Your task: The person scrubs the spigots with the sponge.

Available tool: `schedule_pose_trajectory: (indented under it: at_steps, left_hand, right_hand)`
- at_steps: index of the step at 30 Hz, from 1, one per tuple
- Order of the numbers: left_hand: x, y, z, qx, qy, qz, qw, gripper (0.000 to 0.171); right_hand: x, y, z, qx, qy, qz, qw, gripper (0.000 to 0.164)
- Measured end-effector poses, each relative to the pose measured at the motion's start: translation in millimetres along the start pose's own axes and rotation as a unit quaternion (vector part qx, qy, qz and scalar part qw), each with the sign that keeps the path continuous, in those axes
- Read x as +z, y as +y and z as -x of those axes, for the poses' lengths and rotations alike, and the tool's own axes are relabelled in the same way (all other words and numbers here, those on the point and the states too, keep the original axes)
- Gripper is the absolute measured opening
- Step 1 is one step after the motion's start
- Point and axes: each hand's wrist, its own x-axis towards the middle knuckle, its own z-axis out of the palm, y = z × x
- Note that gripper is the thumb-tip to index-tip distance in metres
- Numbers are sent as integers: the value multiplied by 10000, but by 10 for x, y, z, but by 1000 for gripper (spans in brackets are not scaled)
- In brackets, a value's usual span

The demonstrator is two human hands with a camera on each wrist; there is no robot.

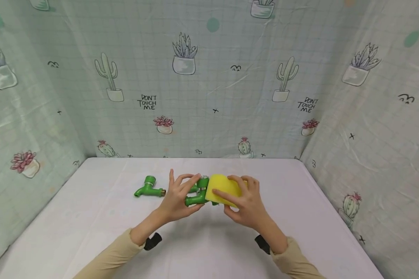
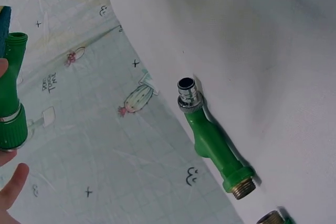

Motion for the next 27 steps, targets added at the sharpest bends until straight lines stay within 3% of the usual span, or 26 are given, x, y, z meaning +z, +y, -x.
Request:
schedule_pose_trajectory:
  at_steps: [4,11,17,27]
  left_hand:
    - [24,28,-8,-78,-182,-112,9997,87]
    - [56,83,-28,-160,-449,-104,9988,98]
    - [28,80,-25,-232,-469,-120,9986,100]
    - [31,88,-53,369,-362,-1040,9932,87]
  right_hand:
    - [51,-89,-60,-140,82,99,9998,37]
    - [122,-159,-134,-746,475,878,9922,36]
    - [97,-110,-112,-780,615,928,9907,37]
    - [168,-179,-119,-723,767,871,9906,37]
